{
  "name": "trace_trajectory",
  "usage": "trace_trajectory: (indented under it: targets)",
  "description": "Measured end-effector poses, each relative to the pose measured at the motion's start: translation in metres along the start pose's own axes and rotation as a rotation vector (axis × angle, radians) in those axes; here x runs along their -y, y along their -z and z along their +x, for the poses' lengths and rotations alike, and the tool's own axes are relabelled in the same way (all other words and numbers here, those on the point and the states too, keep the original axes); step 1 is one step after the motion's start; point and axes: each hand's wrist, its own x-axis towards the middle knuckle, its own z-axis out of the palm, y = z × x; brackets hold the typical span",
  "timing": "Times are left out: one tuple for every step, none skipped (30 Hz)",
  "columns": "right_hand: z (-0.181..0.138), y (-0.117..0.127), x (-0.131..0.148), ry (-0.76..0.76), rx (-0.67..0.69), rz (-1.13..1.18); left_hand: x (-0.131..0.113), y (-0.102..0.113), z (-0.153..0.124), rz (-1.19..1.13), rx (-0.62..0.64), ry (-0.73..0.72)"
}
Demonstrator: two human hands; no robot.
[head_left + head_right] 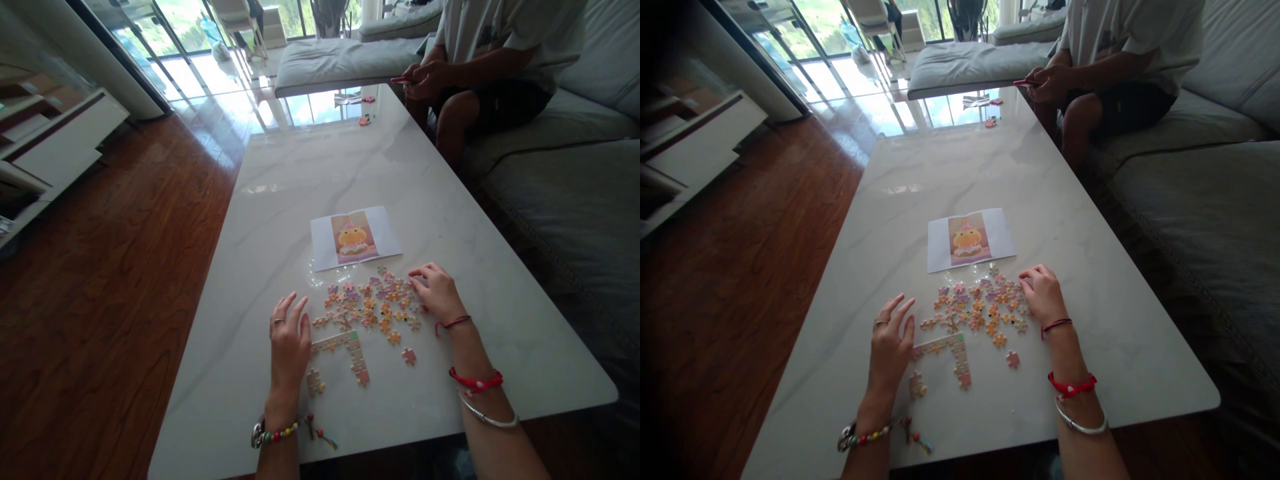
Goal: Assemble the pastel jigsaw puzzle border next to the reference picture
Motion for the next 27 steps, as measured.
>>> trace_trajectory:
  targets:
    - [0.0,0.0,0.0,0.005,0.009,-0.001,0.0,0.0,0.0,0.0,-0.002,0.003]
    - [-0.001,0.0,0.0,0.01,0.018,-0.003,0.001,0.0,0.0,0.0,-0.004,0.004]
    - [-0.001,-0.001,0.0,0.013,0.024,-0.004,0.001,0.0,-0.001,0.001,-0.006,0.004]
    - [-0.001,-0.001,0.0,0.013,0.027,-0.006,0.001,0.001,-0.001,0.003,-0.006,0.003]
    - [-0.001,-0.001,0.0,0.01,0.025,-0.009,0.001,0.001,-0.001,0.005,-0.005,0.001]
    - [-0.001,-0.002,0.0,0.004,0.02,-0.012,0.001,0.001,-0.001,0.007,-0.004,0.0]
    - [-0.002,-0.002,0.0,-0.005,0.01,-0.016,0.001,0.001,-0.001,0.008,-0.003,-0.001]
    - [-0.002,-0.002,-0.001,-0.016,0.0,-0.02,0.001,0.001,-0.002,0.009,-0.001,0.0]
    - [-0.002,-0.002,-0.002,-0.026,-0.011,-0.023,0.001,0.001,-0.002,0.011,0.001,0.001]
    - [-0.002,-0.002,-0.002,-0.037,-0.02,-0.025,0.001,0.002,-0.002,0.012,0.003,0.002]
    - [-0.002,-0.002,-0.003,-0.045,-0.027,-0.026,0.001,0.002,-0.002,0.014,0.006,0.003]
    - [-0.002,-0.002,-0.004,-0.054,-0.033,-0.026,0.001,0.002,-0.002,0.015,0.008,0.005]
    - [-0.002,-0.002,-0.005,-0.062,-0.039,-0.025,0.001,0.003,-0.003,0.015,0.01,0.006]
    - [-0.002,-0.001,-0.006,-0.069,-0.046,-0.024,0.001,0.003,-0.003,0.015,0.012,0.006]
    - [-0.003,-0.001,-0.006,-0.077,-0.055,-0.023,0.001,0.003,-0.003,0.014,0.013,0.006]
    - [-0.003,-0.001,-0.006,-0.084,-0.064,-0.022,0.001,0.003,-0.003,0.013,0.013,0.005]
    - [-0.003,0.0,-0.006,-0.092,-0.072,-0.021,0.001,0.003,-0.003,0.011,0.011,0.004]
    - [-0.003,0.0,-0.006,-0.098,-0.079,-0.018,0.001,0.003,-0.003,0.007,0.008,0.004]
    - [-0.003,0.0,-0.006,-0.102,-0.084,-0.013,0.001,0.003,-0.003,0.003,0.002,0.004]
    - [-0.004,0.001,-0.006,-0.103,-0.09,-0.004,0.002,0.003,-0.003,-0.003,-0.004,0.004]
    - [-0.004,0.002,-0.005,-0.099,-0.095,0.006,0.002,0.002,-0.003,-0.009,-0.01,0.005]
    - [-0.004,0.003,-0.004,-0.09,-0.098,0.018,0.002,0.002,-0.003,-0.015,-0.014,0.004]
    - [-0.004,0.005,-0.003,-0.075,-0.096,0.031,0.002,0.002,-0.003,-0.02,-0.016,0.004]
    - [-0.005,0.006,-0.002,-0.056,-0.088,0.044,0.002,0.002,-0.003,-0.022,-0.017,0.004]
    - [-0.005,0.008,-0.001,-0.038,-0.074,0.057,0.002,0.002,-0.003,-0.024,-0.016,0.004]
    - [-0.006,0.01,0.0,-0.023,-0.057,0.067,0.002,0.003,-0.003,-0.024,-0.015,0.005]
    - [-0.006,0.011,0.001,-0.013,-0.04,0.074,0.002,0.003,-0.003,-0.024,-0.013,0.006]
